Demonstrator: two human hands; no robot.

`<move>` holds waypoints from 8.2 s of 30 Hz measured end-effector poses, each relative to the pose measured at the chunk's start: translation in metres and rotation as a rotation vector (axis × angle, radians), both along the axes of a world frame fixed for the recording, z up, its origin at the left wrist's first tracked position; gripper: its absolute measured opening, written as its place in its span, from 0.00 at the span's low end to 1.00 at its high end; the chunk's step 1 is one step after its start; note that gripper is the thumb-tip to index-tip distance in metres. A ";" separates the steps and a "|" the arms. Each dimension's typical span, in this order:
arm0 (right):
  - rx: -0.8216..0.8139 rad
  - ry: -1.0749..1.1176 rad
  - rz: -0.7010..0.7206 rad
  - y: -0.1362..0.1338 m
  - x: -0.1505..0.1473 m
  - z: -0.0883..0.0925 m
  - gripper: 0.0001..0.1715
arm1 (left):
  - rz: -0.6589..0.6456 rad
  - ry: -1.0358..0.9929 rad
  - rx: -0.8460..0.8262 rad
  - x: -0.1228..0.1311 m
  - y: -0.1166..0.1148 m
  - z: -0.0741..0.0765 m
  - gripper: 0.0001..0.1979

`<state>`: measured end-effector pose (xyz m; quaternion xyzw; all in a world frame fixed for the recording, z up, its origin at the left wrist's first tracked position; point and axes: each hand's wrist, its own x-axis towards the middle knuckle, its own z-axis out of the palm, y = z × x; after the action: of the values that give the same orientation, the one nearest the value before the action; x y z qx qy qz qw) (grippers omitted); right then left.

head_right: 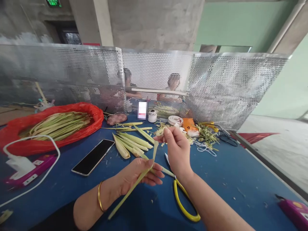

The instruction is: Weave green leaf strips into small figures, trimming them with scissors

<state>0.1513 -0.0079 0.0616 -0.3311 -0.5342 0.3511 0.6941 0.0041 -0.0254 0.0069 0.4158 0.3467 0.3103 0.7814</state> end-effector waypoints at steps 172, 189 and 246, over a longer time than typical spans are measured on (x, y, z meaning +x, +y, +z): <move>-0.457 -0.316 0.357 -0.018 0.007 -0.043 0.13 | -0.182 0.191 0.031 0.014 -0.014 -0.004 0.16; 0.675 -1.124 0.040 -0.044 0.010 -0.048 0.12 | 0.181 -0.065 -0.277 -0.010 0.014 0.008 0.05; -0.599 0.006 0.108 -0.018 0.018 -0.062 0.20 | 0.119 -0.162 -0.112 -0.009 0.004 0.014 0.14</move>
<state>0.1690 -0.0258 -0.0003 -0.4910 -0.4215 0.5306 0.5474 -0.0054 -0.0217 0.0213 0.3238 0.3233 0.3689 0.8090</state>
